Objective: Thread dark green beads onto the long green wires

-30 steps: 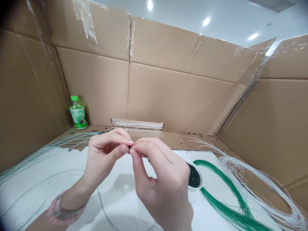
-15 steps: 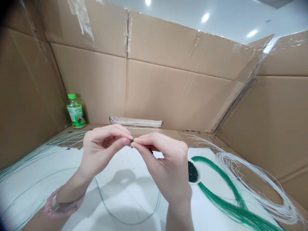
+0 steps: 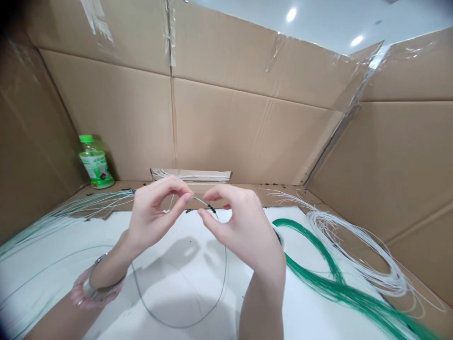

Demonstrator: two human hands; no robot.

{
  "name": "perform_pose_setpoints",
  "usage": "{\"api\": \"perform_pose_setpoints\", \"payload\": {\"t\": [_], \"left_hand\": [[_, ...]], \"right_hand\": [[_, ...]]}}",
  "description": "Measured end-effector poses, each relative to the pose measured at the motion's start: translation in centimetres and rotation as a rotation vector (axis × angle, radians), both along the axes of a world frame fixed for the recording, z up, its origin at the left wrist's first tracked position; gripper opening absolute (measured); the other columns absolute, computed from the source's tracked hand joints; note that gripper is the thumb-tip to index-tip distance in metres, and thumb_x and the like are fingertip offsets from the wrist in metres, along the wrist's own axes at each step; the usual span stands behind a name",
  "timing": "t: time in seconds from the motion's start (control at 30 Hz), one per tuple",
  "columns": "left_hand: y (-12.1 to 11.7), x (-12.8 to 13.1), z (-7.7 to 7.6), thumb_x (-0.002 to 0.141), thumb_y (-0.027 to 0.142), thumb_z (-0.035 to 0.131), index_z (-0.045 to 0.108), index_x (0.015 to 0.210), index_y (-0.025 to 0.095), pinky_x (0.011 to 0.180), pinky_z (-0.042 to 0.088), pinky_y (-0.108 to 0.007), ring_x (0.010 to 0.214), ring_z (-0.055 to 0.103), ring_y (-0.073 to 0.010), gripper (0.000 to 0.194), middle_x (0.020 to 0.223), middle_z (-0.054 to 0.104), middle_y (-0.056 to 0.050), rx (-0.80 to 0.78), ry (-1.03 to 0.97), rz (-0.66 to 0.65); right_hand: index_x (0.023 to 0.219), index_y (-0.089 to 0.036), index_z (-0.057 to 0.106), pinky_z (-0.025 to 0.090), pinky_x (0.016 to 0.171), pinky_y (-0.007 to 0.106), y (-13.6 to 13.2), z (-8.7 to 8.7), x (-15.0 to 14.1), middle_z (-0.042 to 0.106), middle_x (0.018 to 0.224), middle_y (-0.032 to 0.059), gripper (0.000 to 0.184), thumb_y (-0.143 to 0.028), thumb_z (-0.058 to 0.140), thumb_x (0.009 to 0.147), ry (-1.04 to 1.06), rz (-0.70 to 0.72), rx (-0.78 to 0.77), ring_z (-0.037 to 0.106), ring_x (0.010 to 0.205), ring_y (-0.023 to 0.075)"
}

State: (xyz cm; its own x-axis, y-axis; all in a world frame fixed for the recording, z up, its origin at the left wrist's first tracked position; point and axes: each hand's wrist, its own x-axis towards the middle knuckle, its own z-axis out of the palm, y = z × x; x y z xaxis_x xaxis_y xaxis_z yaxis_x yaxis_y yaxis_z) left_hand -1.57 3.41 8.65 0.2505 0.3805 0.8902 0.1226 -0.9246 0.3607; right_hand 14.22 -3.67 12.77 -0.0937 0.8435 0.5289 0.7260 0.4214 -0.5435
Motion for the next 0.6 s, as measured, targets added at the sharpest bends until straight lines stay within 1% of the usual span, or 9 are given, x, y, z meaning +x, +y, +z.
{"api": "perform_pose_setpoints", "payload": {"t": [0.07,0.17,0.33,0.43,0.5,0.57,0.6], "left_hand": [[0.1,0.5,-0.3,0.083,0.011,0.059,0.057,0.075,0.017,0.06,0.041,-0.019,0.062,0.052,-0.0076,0.01,0.067,0.058,0.002,-0.002,0.033,-0.012],[0.2,1.5,-0.7,0.084,0.013,0.059,0.058,0.075,0.016,0.059,0.042,-0.018,0.061,0.052,-0.0072,0.01,0.067,0.059,0.001,-0.045,-0.004,-0.039],[0.2,3.4,-1.2,0.085,0.016,0.059,0.059,0.073,0.016,0.058,0.044,-0.016,0.063,0.054,-0.0074,0.012,0.069,0.06,0.001,-0.175,-0.147,-0.138],[0.4,4.6,-1.6,0.086,0.023,0.06,0.06,0.075,0.016,0.061,0.046,-0.016,0.066,0.056,-0.0082,0.013,0.072,0.061,0.0,-0.271,-0.192,-0.23],[1.1,5.6,-2.5,0.09,0.033,0.053,0.061,0.081,0.016,0.064,0.048,-0.018,0.068,0.058,-0.0098,0.02,0.075,0.062,-0.002,-0.356,-0.162,-0.278],[2.3,6.7,-3.8,0.092,0.041,0.044,0.062,0.088,0.016,0.068,0.05,-0.022,0.072,0.061,-0.0127,0.031,0.08,0.064,-0.005,-0.432,-0.066,-0.301],[3.0,7.2,-4.7,0.091,0.042,0.045,0.063,0.089,0.015,0.07,0.051,-0.024,0.073,0.062,-0.0142,0.032,0.081,0.066,-0.006,-0.456,-0.002,-0.308]], "right_hand": [[0.082,-0.021,0.068,0.055,0.068,0.021,0.0,0.1,0.3,0.071,0.08,-0.0039,0.005,-0.021,0.063,0.079,0.062,0.016,-0.011,0.067,0.072,0.0098],[0.078,-0.02,0.068,0.054,0.067,0.018,0.0,0.1,0.4,0.07,0.075,-0.0046,0.008,-0.018,0.061,0.081,0.122,0.043,-0.012,0.066,0.069,0.008],[0.074,-0.02,0.065,0.054,0.068,0.02,0.0,0.1,1.0,0.069,0.075,-0.0047,0.009,-0.021,0.06,0.082,0.169,0.007,-0.005,0.066,0.07,0.0088],[0.072,-0.02,0.063,0.053,0.065,0.021,-0.2,0.0,1.9,0.067,0.071,-0.0046,0.013,-0.02,0.056,0.083,0.139,-0.022,-0.012,0.064,0.067,0.009],[0.073,-0.019,0.061,0.051,0.063,0.02,-0.3,-0.1,2.6,0.064,0.07,-0.0048,0.013,-0.019,0.054,0.084,0.118,-0.037,-0.013,0.062,0.066,0.0087],[0.075,-0.019,0.059,0.049,0.062,0.019,-0.4,0.0,3.2,0.063,0.07,-0.0049,0.011,-0.018,0.053,0.085,0.136,-0.049,0.011,0.06,0.066,0.0078],[0.076,-0.019,0.058,0.048,0.062,0.018,-0.5,0.0,3.4,0.062,0.071,-0.0048,0.011,-0.018,0.053,0.086,0.155,-0.055,0.035,0.06,0.066,0.0071]]}}
